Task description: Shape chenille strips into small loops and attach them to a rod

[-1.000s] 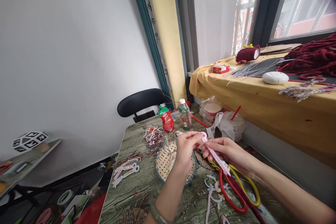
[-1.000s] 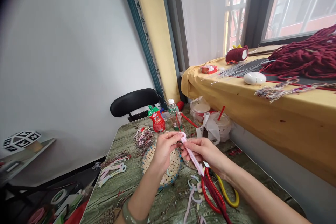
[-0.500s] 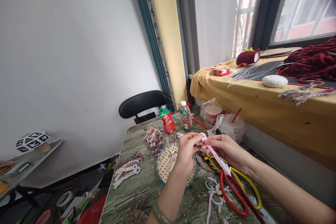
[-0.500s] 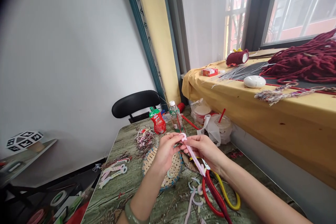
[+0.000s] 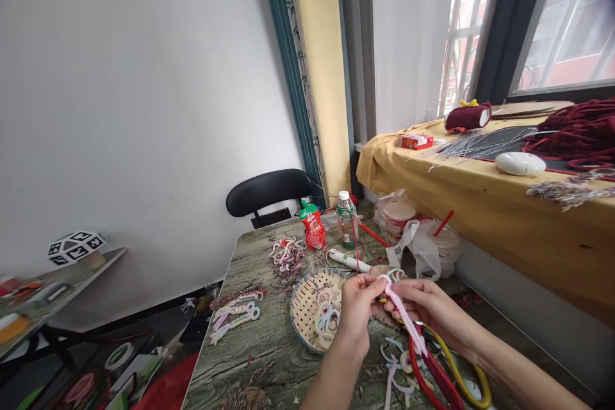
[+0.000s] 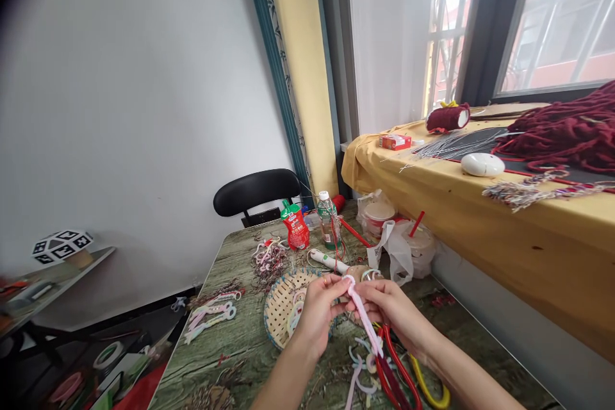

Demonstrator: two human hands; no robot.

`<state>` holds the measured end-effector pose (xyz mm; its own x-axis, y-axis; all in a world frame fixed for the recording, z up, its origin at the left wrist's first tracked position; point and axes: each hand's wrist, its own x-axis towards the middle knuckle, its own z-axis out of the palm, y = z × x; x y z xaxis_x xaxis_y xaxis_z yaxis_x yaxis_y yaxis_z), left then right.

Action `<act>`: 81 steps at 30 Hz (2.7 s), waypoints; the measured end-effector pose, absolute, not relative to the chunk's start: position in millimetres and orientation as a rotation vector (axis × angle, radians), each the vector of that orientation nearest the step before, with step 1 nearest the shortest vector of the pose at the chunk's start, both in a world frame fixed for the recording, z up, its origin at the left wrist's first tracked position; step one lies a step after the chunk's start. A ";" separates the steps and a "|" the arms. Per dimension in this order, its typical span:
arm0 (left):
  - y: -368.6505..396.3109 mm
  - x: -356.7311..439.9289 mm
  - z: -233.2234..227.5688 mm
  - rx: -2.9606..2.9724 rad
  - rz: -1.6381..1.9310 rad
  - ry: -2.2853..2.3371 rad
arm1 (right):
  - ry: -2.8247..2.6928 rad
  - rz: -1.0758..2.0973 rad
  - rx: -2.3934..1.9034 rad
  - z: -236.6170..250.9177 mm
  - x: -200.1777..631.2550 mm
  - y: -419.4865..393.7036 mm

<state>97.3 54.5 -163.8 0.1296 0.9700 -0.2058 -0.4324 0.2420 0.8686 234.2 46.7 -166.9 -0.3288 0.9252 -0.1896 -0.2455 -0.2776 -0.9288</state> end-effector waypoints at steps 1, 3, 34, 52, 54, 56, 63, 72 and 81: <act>51.1 98.4 -168.3 0.725 1.151 0.921 | -1.060 1.750 -1.001 -171.0 235.5 43.4; 44.6 100.6 -176.7 0.690 1.117 0.933 | -1.047 1.775 -1.022 -179.5 237.9 37.7; 48.0 98.6 -190.0 1.402 0.960 1.228 | -1.214 1.599 -1.233 -191.3 252.4 20.1; 99.8 -19.1 -194.5 1.905 0.215 1.891 | -1.730 1.065 -1.545 -220.6 239.9 38.8; 99.3 -16.1 -179.1 1.940 0.270 1.820 | -1.735 0.936 -1.553 -209.9 233.4 43.7; 98.5 -9.8 -163.2 1.967 0.349 1.729 | -1.755 0.899 -1.488 -194.4 219.4 53.1; 94.8 3.6 -122.0 1.898 0.687 1.419 | -2.014 1.211 -1.093 -148.8 167.0 95.4; 109.0 -30.3 -121.0 1.721 0.718 1.316 | -2.291 0.946 -1.215 -136.8 207.3 126.9; 112.5 -66.1 -154.0 1.666 0.399 1.420 | -2.352 0.590 -1.581 -162.5 275.1 136.1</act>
